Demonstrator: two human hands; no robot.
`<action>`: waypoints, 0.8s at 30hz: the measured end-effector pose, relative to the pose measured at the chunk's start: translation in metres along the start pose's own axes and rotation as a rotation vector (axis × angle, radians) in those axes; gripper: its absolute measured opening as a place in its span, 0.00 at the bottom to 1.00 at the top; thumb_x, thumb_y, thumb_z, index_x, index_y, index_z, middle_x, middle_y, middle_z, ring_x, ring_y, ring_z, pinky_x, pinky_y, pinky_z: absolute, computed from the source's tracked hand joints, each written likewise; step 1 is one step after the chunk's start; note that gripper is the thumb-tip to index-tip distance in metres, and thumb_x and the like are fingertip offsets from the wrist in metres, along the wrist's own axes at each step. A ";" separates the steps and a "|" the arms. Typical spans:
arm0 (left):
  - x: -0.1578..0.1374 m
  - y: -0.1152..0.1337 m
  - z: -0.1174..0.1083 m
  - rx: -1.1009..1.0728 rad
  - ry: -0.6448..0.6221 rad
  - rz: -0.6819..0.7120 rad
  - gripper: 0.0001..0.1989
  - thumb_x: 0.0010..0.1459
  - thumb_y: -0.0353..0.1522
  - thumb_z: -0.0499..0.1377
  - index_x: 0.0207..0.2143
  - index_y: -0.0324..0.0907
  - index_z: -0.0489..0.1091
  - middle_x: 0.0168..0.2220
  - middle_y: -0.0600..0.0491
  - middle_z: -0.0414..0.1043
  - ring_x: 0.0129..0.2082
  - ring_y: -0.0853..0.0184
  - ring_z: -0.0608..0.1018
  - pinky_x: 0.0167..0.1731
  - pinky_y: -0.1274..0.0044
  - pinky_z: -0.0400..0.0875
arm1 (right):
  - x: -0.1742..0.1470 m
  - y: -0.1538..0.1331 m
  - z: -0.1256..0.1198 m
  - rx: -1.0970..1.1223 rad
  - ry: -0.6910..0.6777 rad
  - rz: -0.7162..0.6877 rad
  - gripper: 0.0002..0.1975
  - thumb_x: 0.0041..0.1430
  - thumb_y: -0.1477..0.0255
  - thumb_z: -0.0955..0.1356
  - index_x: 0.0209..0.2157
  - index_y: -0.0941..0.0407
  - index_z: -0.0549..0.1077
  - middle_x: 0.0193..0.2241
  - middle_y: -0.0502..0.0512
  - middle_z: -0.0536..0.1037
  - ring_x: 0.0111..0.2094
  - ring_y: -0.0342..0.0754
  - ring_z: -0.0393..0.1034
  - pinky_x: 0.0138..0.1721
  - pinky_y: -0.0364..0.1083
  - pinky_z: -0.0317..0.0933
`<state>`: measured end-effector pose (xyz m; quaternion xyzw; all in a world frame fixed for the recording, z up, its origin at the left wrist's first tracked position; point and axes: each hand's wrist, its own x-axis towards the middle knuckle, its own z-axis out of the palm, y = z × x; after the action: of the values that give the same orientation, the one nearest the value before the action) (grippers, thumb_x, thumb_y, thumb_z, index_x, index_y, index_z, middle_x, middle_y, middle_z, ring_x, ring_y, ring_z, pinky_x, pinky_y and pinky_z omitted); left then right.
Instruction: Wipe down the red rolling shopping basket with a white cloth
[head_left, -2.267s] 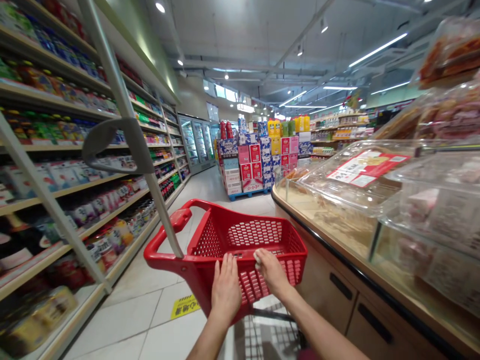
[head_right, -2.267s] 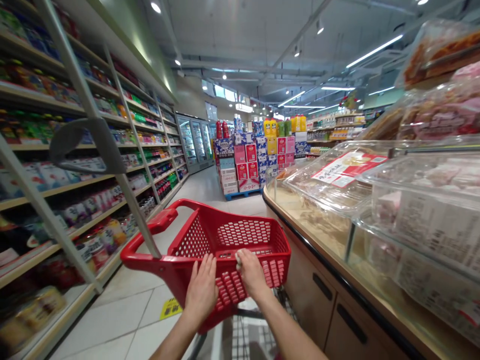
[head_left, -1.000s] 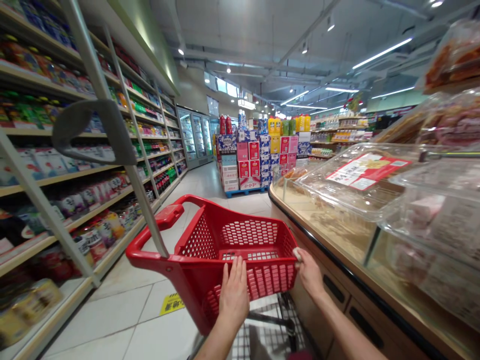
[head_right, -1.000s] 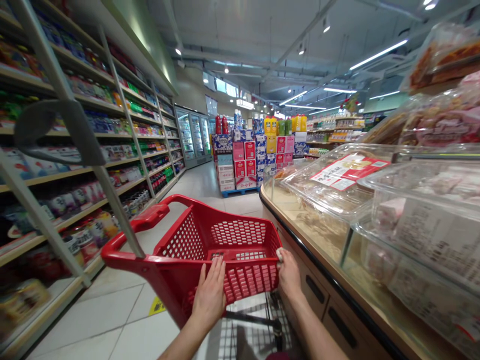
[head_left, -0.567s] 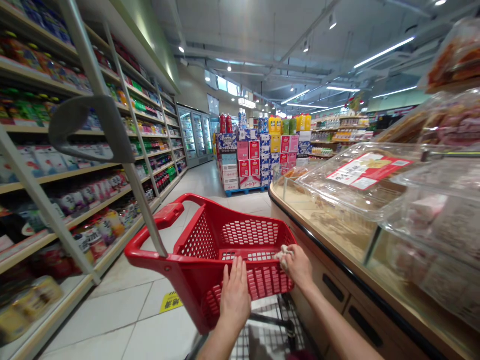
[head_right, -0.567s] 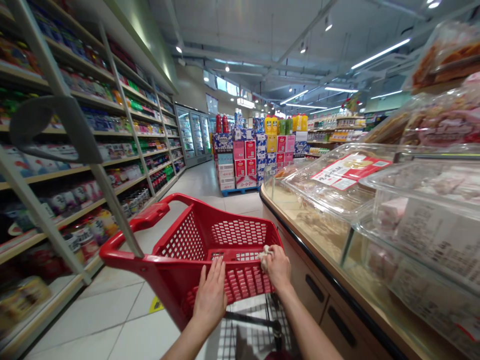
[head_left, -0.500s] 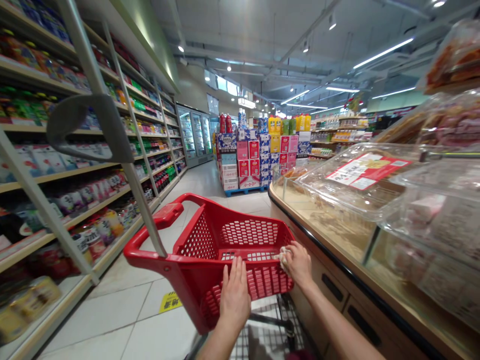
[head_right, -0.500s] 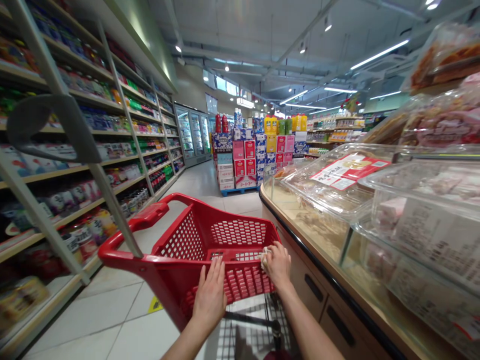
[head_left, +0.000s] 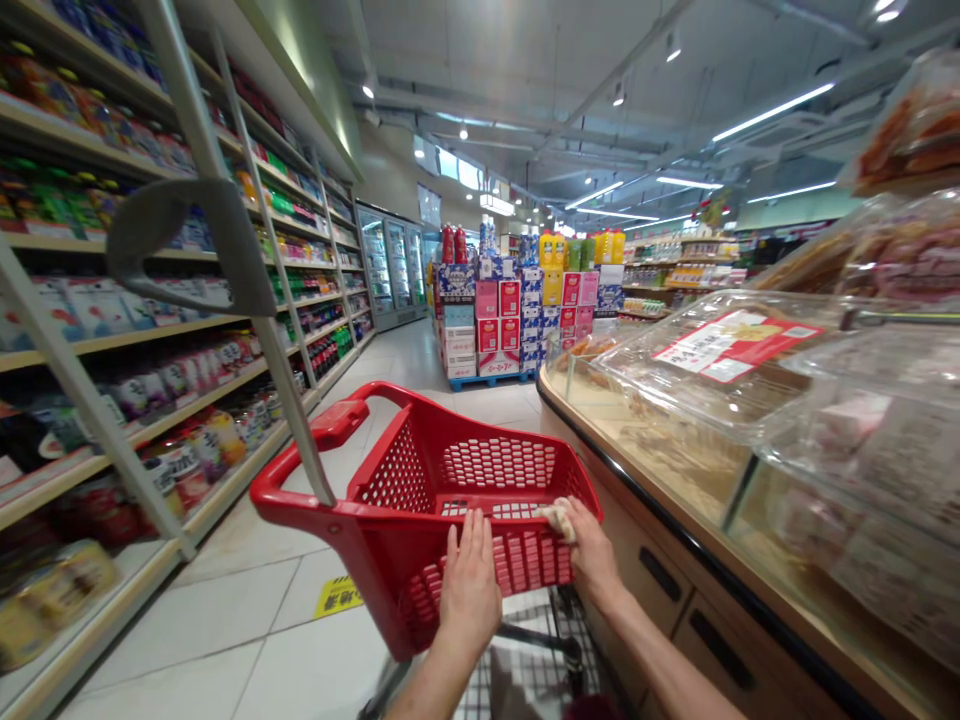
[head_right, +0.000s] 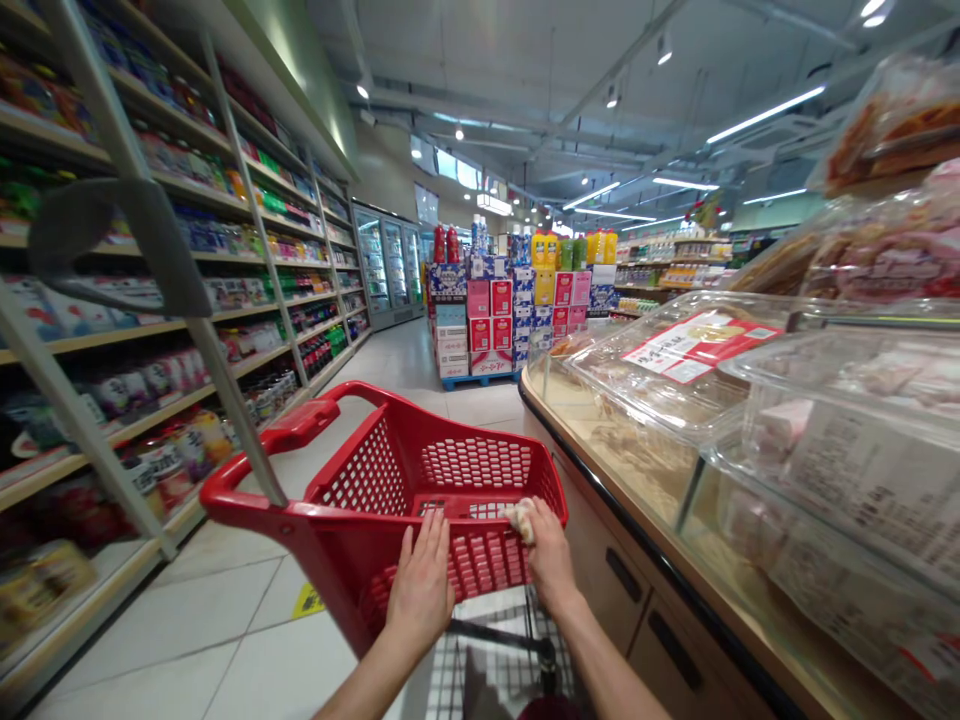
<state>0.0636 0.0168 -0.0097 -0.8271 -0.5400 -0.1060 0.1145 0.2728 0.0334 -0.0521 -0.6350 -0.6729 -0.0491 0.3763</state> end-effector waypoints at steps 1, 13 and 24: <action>-0.001 -0.001 0.000 0.001 0.002 0.004 0.32 0.48 0.33 0.48 0.57 0.31 0.48 0.60 0.44 0.43 0.60 0.59 0.45 0.57 0.65 0.41 | -0.002 -0.013 0.006 0.020 -0.004 -0.069 0.24 0.51 0.79 0.58 0.50 0.54 0.64 0.51 0.56 0.66 0.54 0.49 0.56 0.52 0.51 0.54; -0.004 0.002 -0.006 -0.020 -0.039 -0.001 0.34 0.48 0.34 0.48 0.57 0.31 0.47 0.60 0.43 0.41 0.60 0.58 0.44 0.57 0.64 0.40 | -0.005 0.006 -0.003 0.044 0.108 0.106 0.22 0.48 0.80 0.58 0.45 0.54 0.70 0.53 0.57 0.62 0.52 0.51 0.58 0.49 0.51 0.56; -0.006 0.001 -0.008 -0.020 -0.042 0.024 0.34 0.46 0.32 0.48 0.57 0.32 0.46 0.61 0.44 0.41 0.60 0.59 0.43 0.57 0.63 0.40 | -0.006 0.013 -0.010 -0.075 0.115 0.215 0.26 0.45 0.84 0.56 0.44 0.52 0.70 0.52 0.57 0.64 0.54 0.54 0.54 0.51 0.60 0.48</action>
<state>0.0615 0.0094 -0.0038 -0.8366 -0.5313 -0.0928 0.0961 0.2880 0.0252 -0.0539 -0.7133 -0.5757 -0.0700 0.3934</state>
